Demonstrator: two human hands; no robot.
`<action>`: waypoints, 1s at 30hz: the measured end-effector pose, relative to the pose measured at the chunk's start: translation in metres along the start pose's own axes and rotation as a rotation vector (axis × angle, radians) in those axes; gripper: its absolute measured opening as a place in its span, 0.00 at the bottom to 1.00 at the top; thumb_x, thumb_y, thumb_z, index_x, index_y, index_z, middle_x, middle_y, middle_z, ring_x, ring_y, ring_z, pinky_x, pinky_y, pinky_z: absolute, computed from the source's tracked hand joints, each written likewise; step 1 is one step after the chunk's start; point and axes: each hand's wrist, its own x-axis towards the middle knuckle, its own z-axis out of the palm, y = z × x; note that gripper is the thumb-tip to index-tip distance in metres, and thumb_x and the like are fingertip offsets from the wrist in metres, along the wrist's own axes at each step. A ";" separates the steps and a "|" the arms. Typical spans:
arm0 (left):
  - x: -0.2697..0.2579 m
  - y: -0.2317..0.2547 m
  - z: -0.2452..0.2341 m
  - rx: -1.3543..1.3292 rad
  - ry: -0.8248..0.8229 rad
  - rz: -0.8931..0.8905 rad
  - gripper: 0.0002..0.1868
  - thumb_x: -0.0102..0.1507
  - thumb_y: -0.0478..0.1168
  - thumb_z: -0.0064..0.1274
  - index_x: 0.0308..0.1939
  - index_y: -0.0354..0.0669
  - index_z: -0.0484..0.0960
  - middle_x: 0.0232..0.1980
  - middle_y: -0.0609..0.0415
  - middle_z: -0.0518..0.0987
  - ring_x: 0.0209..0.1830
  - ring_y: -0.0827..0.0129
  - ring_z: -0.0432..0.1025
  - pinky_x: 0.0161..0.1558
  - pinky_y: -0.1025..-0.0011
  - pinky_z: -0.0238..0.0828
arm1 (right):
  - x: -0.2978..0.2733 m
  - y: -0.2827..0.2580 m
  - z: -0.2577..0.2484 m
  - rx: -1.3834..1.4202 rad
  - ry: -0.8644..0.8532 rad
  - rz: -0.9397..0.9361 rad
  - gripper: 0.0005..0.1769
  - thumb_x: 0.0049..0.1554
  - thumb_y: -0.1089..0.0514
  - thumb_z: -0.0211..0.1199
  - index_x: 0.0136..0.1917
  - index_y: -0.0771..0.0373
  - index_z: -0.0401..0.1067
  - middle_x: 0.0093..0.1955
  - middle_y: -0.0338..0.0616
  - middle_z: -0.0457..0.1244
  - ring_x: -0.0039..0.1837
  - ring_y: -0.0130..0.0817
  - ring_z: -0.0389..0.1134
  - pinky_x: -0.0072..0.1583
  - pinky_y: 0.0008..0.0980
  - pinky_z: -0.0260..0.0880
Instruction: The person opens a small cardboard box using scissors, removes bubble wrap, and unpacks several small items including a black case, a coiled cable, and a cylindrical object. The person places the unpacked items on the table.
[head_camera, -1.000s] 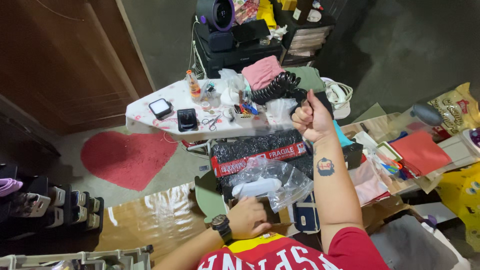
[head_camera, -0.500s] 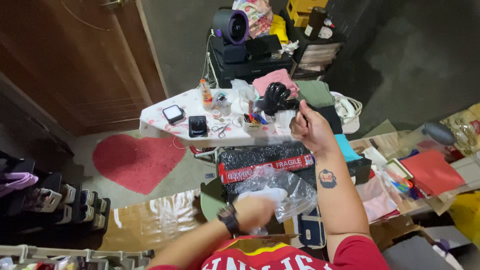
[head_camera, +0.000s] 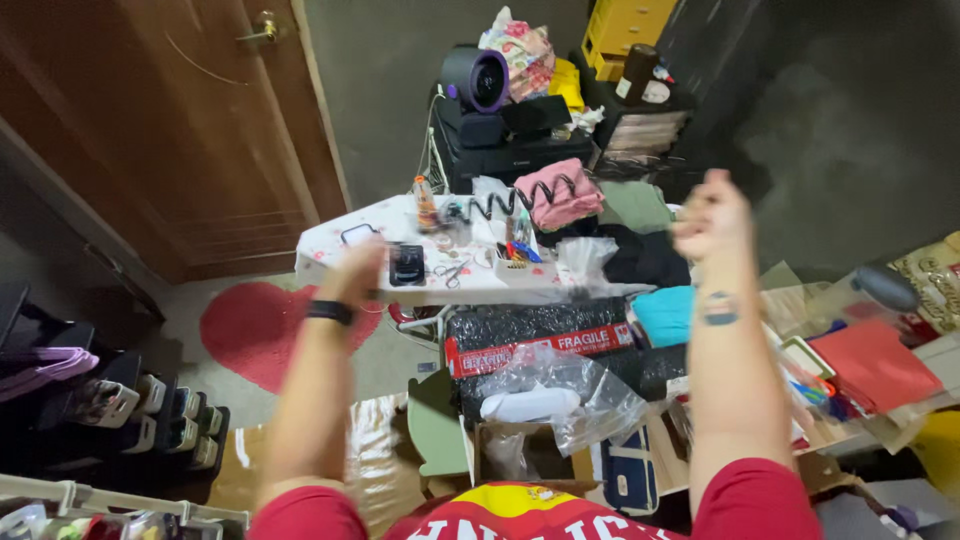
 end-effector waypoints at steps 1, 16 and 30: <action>-0.008 -0.020 -0.029 -0.789 0.065 -0.459 0.13 0.64 0.52 0.46 0.36 0.51 0.80 0.30 0.62 0.77 0.26 0.70 0.70 0.27 0.66 0.63 | 0.004 -0.020 -0.028 0.008 0.078 0.004 0.27 0.65 0.39 0.57 0.28 0.44 0.54 0.22 0.26 0.43 0.24 0.23 0.40 0.29 0.29 0.42; -0.110 -0.159 -0.272 0.013 1.239 -0.213 0.12 0.64 0.43 0.64 0.43 0.37 0.85 0.39 0.50 0.83 0.37 0.66 0.77 0.41 0.66 0.73 | -0.062 -0.115 -0.179 0.297 0.779 -0.101 0.16 0.58 0.48 0.57 0.30 0.45 0.61 0.25 0.27 0.46 0.30 0.27 0.40 0.38 0.33 0.44; -0.123 -0.043 -0.207 0.232 0.568 -0.014 0.22 0.67 0.55 0.58 0.52 0.42 0.87 0.49 0.46 0.84 0.48 0.62 0.77 0.52 0.63 0.71 | -0.043 -0.089 -0.155 -0.121 0.292 -0.115 0.23 0.69 0.42 0.63 0.34 0.43 0.60 0.25 0.26 0.46 0.26 0.24 0.42 0.33 0.29 0.45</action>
